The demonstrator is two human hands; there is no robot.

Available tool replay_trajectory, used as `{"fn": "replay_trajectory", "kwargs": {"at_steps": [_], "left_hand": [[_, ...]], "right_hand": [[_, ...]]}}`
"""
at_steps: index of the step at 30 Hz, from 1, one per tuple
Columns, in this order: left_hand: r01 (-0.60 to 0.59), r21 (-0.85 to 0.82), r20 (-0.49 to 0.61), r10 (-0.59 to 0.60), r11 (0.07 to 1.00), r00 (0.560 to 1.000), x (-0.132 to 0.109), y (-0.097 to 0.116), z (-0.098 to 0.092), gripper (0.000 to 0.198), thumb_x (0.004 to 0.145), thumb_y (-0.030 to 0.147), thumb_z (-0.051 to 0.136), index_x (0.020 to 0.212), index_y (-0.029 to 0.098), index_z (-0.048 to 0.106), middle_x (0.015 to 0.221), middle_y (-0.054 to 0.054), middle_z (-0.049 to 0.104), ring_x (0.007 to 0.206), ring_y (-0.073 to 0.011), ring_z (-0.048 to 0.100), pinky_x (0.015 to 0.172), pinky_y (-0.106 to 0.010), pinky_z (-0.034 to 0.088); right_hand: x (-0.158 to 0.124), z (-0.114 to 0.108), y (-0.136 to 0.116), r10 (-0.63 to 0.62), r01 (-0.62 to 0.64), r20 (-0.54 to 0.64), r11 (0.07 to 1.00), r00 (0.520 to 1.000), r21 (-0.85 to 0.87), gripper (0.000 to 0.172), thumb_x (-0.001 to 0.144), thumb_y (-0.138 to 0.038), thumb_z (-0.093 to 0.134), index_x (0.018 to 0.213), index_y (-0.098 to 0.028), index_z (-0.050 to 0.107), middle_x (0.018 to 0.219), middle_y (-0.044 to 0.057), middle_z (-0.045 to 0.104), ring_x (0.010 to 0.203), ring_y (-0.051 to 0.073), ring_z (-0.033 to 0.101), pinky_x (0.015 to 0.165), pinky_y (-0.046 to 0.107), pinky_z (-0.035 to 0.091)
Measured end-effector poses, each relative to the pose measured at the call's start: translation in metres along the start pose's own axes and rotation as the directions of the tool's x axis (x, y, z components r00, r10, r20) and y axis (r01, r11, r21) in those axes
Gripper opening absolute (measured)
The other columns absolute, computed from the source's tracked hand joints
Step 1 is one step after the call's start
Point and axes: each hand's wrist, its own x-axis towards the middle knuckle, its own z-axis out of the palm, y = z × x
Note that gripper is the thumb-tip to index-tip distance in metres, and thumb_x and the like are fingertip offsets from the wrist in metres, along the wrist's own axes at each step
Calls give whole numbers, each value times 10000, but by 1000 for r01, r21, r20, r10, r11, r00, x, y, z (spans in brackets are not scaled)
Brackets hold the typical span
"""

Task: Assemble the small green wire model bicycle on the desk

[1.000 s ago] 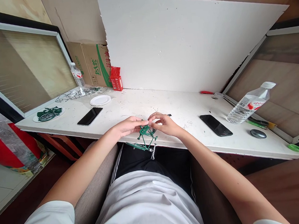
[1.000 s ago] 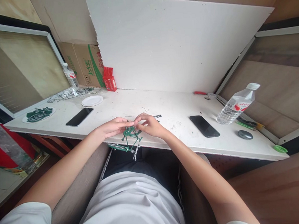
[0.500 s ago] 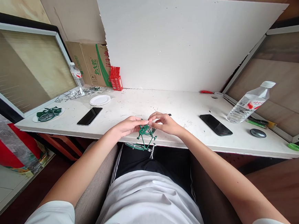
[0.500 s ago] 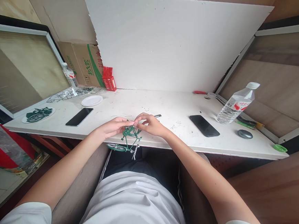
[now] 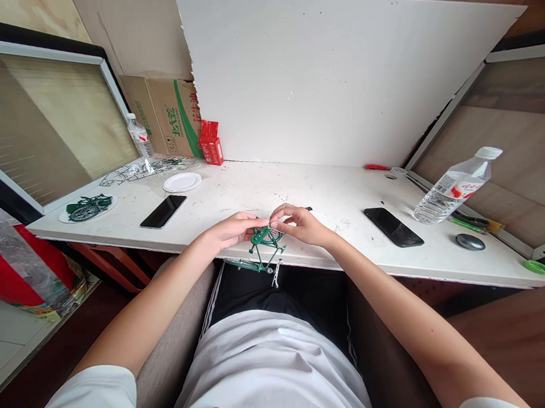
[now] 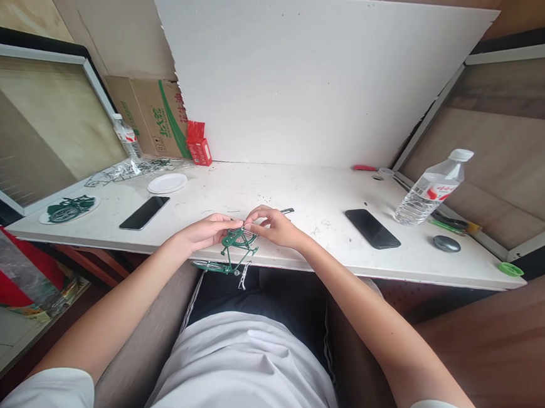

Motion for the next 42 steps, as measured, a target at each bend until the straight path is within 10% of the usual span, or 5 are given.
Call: {"fn": "replay_trajectory", "kwargs": {"at_steps": [42], "left_hand": [[-43, -86, -9, 42, 995, 999, 15, -21, -3, 351, 802, 402, 912, 965, 112, 801, 959, -104, 771, 843, -171, 687, 814, -313, 508]], "right_hand": [[0, 12, 10, 23, -31, -116, 997, 993, -67, 268, 998, -470, 656, 990, -220, 752, 1046, 64, 705, 955, 199, 703, 839, 352, 562]]}}
